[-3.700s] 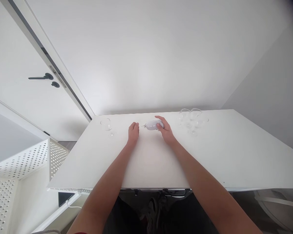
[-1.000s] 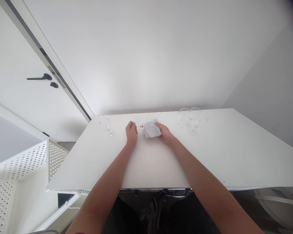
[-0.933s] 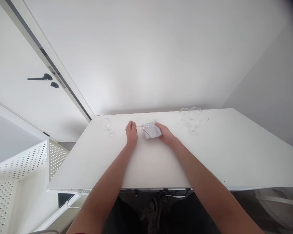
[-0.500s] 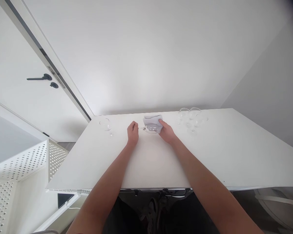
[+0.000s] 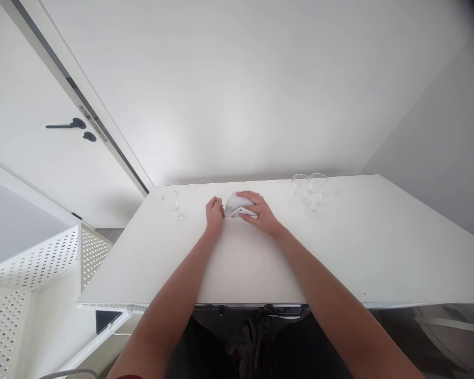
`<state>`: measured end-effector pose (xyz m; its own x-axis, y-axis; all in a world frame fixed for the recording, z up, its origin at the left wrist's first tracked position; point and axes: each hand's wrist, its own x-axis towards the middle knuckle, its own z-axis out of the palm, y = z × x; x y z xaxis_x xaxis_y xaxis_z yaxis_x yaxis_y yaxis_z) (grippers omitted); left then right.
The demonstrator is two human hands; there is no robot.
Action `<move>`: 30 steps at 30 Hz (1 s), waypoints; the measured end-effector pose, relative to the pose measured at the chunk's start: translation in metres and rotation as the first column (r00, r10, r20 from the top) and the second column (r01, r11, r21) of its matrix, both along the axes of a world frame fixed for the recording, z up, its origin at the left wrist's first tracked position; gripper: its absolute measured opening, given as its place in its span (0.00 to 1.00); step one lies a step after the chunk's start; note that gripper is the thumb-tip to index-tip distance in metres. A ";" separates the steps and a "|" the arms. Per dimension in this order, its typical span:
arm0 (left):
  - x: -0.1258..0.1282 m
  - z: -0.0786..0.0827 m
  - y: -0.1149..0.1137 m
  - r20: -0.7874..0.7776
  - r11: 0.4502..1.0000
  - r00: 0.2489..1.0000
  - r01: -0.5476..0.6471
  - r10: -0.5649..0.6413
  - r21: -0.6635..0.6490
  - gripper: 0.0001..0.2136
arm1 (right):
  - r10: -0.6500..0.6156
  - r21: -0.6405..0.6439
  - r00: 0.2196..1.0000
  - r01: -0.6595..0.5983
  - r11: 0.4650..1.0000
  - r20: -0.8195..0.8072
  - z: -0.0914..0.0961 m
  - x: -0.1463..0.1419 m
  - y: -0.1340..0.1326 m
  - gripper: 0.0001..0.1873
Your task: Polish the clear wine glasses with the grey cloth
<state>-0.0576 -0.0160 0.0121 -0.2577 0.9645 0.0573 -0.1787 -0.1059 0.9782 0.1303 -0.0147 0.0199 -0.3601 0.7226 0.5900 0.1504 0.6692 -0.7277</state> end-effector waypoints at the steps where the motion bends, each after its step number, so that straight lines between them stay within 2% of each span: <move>1: 0.000 0.000 0.000 -0.012 1.000 1.000 0.011 -0.011 0.010 0.18 | -0.023 -0.017 0.999 0.023 1.000 -0.022 -0.001 -0.001 0.000 0.06; 4: 0.001 0.002 -0.002 -0.030 0.998 0.999 0.046 -0.045 0.037 0.18 | -0.101 -0.127 0.991 0.089 0.988 -0.091 -0.004 -0.003 0.001 0.13; 6: 0.001 0.002 -0.003 -0.023 0.996 0.997 0.069 -0.068 0.047 0.18 | -0.154 -0.280 0.980 0.114 0.953 -0.127 -0.007 -0.004 0.002 0.19; 7: 0.001 0.002 -0.003 -0.018 0.995 0.996 0.084 -0.083 0.051 0.18 | -0.184 -0.382 0.972 0.117 0.917 -0.144 -0.009 -0.004 0.003 0.22; 9: 0.001 0.002 -0.003 -0.010 0.993 0.995 0.102 -0.101 0.066 0.19 | -0.252 -0.584 0.951 0.104 0.805 -0.179 -0.013 -0.004 0.007 0.28; 11: 0.000 0.001 -0.003 -0.004 0.991 0.995 0.099 -0.099 0.084 0.19 | -0.313 -0.716 0.923 0.061 0.696 -0.225 -0.017 -0.003 0.012 0.29; 13: 0.000 0.001 -0.002 0.011 0.992 0.996 0.084 -0.085 0.098 0.19 | -0.341 -0.769 0.897 0.003 0.639 -0.280 -0.020 -0.003 0.017 0.27; 16: -0.002 0.001 -0.001 0.063 0.994 0.996 0.060 -0.066 0.096 0.20 | -0.368 -0.806 0.868 -0.061 0.589 -0.335 -0.019 -0.004 0.018 0.23; 19: -0.002 0.002 0.000 0.117 0.994 0.993 0.011 -0.023 0.104 0.21 | -0.412 -0.842 0.836 -0.104 0.530 -0.363 -0.010 -0.006 0.012 0.18; 22: -0.001 0.002 0.001 0.130 0.991 0.991 -0.053 0.037 0.119 0.22 | -0.368 -0.860 0.837 -0.211 0.464 -0.405 0.002 -0.007 0.003 0.16; 25: 0.000 0.002 0.001 0.095 0.992 0.993 -0.083 0.074 0.098 0.21 | -0.280 -0.842 0.849 -0.295 0.453 -0.448 0.009 -0.007 -0.004 0.18; 30: 0.000 0.000 0.001 0.046 0.997 0.999 -0.032 0.028 0.077 0.19 | -0.220 -0.736 0.790 -0.378 0.562 -0.573 0.015 -0.003 -0.006 0.20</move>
